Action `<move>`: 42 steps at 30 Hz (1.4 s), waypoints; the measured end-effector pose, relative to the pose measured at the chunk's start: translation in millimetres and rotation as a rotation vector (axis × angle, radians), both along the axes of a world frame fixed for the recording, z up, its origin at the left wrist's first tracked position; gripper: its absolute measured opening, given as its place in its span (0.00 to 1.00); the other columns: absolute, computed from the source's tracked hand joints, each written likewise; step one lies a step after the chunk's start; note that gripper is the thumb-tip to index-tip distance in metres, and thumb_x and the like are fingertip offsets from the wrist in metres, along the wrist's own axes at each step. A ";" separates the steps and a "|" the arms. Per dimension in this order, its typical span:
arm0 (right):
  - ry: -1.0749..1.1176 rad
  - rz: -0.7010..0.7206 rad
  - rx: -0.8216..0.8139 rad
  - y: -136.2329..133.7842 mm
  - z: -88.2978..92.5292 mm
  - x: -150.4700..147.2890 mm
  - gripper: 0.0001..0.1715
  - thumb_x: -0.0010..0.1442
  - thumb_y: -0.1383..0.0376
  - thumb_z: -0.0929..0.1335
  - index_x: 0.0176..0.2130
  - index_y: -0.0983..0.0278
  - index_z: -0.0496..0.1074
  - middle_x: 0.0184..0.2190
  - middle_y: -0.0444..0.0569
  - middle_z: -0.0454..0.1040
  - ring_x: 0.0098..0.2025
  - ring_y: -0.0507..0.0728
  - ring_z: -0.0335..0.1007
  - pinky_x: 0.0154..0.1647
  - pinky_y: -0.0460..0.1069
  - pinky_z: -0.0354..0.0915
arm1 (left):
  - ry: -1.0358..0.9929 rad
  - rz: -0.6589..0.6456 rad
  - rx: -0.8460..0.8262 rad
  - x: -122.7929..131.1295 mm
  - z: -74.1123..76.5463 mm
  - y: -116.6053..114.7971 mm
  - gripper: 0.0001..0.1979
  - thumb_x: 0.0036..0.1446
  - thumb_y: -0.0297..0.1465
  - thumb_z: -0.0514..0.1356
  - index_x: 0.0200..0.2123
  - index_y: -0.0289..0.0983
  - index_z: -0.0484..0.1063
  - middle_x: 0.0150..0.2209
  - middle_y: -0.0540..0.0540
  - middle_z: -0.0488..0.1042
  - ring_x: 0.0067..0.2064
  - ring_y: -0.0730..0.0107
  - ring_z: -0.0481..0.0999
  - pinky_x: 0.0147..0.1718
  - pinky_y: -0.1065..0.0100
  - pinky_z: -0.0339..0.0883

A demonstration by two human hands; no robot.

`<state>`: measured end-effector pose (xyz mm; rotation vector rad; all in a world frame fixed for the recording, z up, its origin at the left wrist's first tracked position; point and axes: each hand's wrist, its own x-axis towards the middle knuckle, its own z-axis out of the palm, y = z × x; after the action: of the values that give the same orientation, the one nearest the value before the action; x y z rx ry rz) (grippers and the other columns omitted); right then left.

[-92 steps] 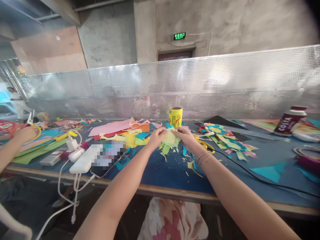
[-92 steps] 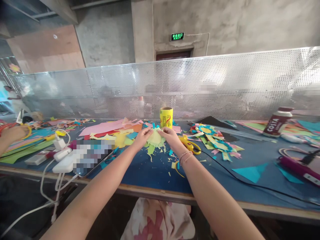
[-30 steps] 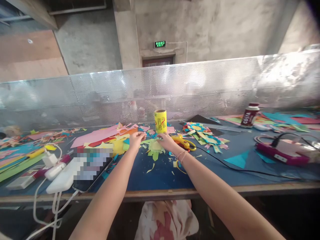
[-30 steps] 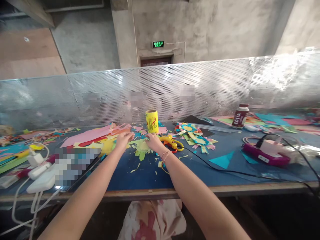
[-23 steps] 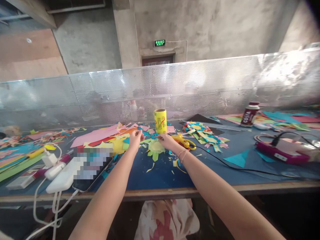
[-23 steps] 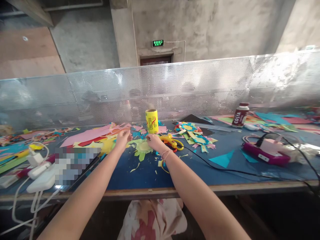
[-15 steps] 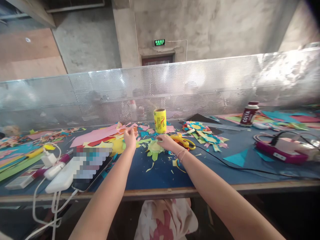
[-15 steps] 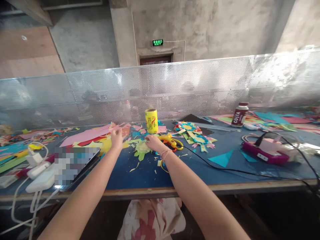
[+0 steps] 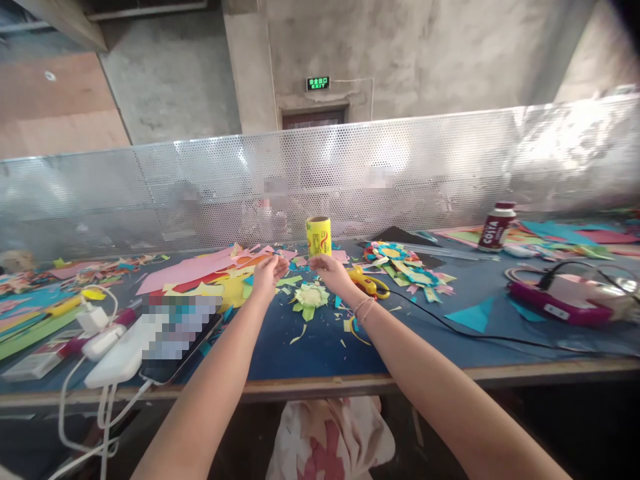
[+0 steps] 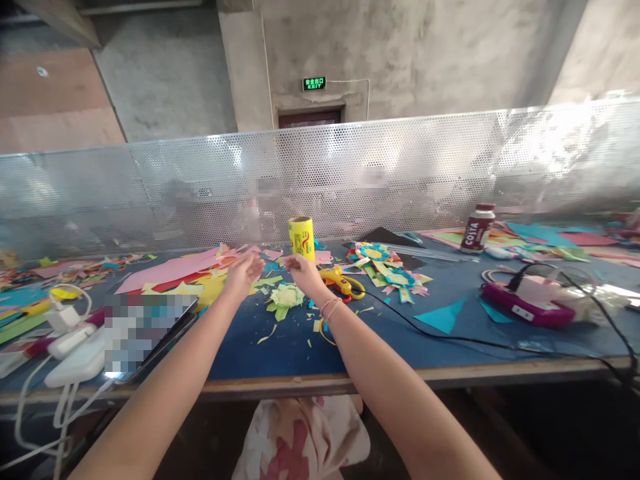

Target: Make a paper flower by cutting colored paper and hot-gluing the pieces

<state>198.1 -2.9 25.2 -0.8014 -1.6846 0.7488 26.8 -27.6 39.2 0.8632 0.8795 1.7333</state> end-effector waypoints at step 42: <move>0.422 0.375 -0.454 -30.4 20.8 -2.6 0.16 0.41 0.73 0.65 0.34 0.63 0.66 0.30 0.41 0.68 0.33 0.51 0.73 0.36 0.46 0.67 | 0.536 -0.184 0.207 11.5 -9.6 -8.6 0.14 0.43 0.40 0.64 0.20 0.35 0.67 0.20 0.51 0.67 0.23 0.75 0.66 0.26 0.71 0.61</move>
<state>195.5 -33.2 46.0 -0.5750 -1.3045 1.4868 38.3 -36.2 29.6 1.5429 0.9336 1.4675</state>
